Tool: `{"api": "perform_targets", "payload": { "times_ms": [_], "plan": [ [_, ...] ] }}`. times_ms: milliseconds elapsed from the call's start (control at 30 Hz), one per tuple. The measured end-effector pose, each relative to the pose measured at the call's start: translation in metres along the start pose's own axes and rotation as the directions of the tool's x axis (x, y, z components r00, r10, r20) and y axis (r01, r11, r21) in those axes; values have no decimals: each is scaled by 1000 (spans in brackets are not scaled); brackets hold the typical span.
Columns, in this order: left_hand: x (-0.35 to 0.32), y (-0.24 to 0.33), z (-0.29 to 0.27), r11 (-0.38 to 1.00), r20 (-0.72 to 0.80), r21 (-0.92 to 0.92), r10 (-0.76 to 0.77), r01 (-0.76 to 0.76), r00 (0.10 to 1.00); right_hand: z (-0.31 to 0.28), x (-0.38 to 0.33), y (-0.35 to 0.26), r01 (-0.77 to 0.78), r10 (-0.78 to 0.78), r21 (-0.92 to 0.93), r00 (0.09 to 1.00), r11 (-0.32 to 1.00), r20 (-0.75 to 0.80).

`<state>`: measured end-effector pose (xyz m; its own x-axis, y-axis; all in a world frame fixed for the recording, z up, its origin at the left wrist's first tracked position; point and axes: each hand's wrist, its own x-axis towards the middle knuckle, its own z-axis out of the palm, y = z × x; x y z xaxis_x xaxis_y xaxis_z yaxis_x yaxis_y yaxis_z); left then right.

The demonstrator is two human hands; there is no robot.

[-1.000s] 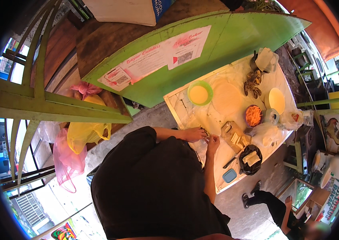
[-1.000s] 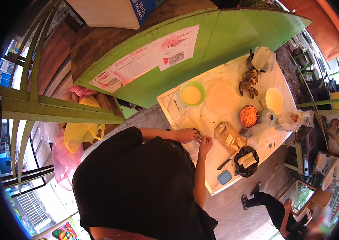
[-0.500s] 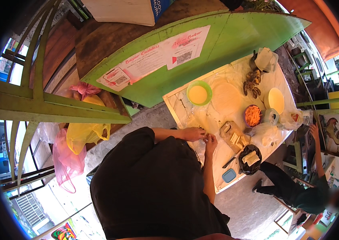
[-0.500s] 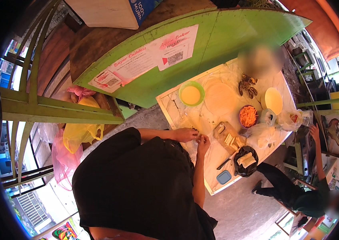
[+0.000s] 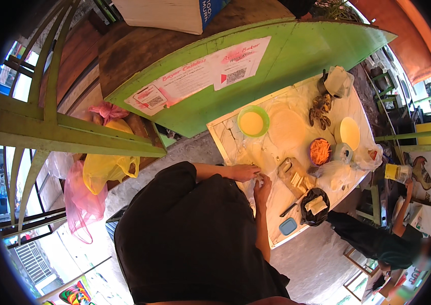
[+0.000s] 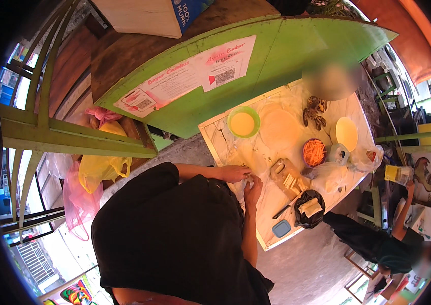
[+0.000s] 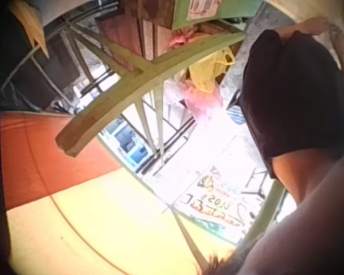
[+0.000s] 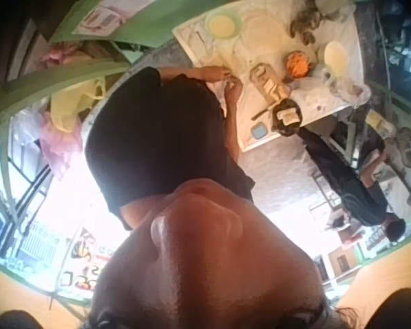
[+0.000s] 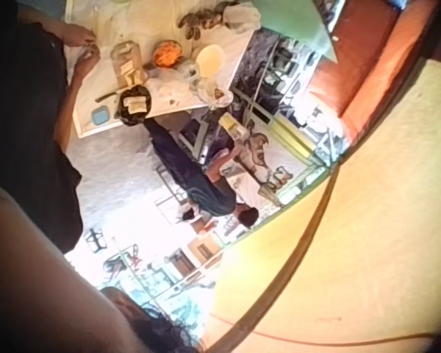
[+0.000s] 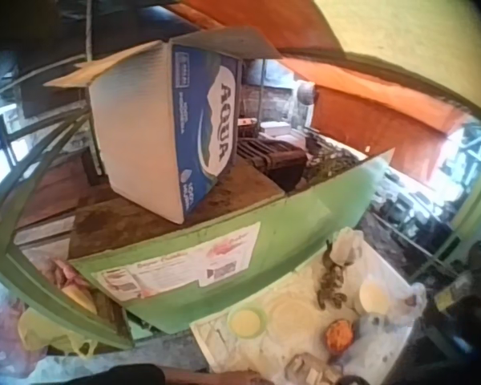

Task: The person assembles a food item by placing a filling onto a flat sheet, rolling it into a cylinder, and sealing the edges. The person repeats this process with multiple sheets and fillings, placing the finished rolls on the table.

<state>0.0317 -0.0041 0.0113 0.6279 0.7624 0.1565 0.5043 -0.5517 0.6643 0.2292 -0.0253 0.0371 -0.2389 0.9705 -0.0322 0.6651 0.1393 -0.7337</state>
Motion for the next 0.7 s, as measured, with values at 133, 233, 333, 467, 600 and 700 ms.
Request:
{"api": "perform_targets", "payload": {
  "times_ms": [133, 233, 333, 467, 600, 700],
  "plan": [
    [0, 1, -5, 1000, 15, -13, 14, -14, 1000, 0, -6, -7, 131, -134, -141, 991, 981, -18],
    [1, 2, -7, 1000, 41, -13, -11, 12, 999, 2, -8, -8, 141, -146, -178, 989, 974, -19],
    [0, 0, -6, 1000, 43, 12, 19, -19, 999, 6, -6, -1, 188, -196, -207, 980, 960, -19],
    [3, 3, -10, 985, 25, -133, -110, 113, 994, 2, -2, 1, 164, -158, -287, 986, 944, 45],
    [-6, -13, -12, 931, -224, -311, -267, 191, 937, 3, -3, 2, 226, -211, -357, 974, 906, 81],
    [-16, -24, -16, 902, -331, -316, -394, 293, 857, 6, -3, 8, 247, -236, -374, 969, 894, 77]
  ]
}}
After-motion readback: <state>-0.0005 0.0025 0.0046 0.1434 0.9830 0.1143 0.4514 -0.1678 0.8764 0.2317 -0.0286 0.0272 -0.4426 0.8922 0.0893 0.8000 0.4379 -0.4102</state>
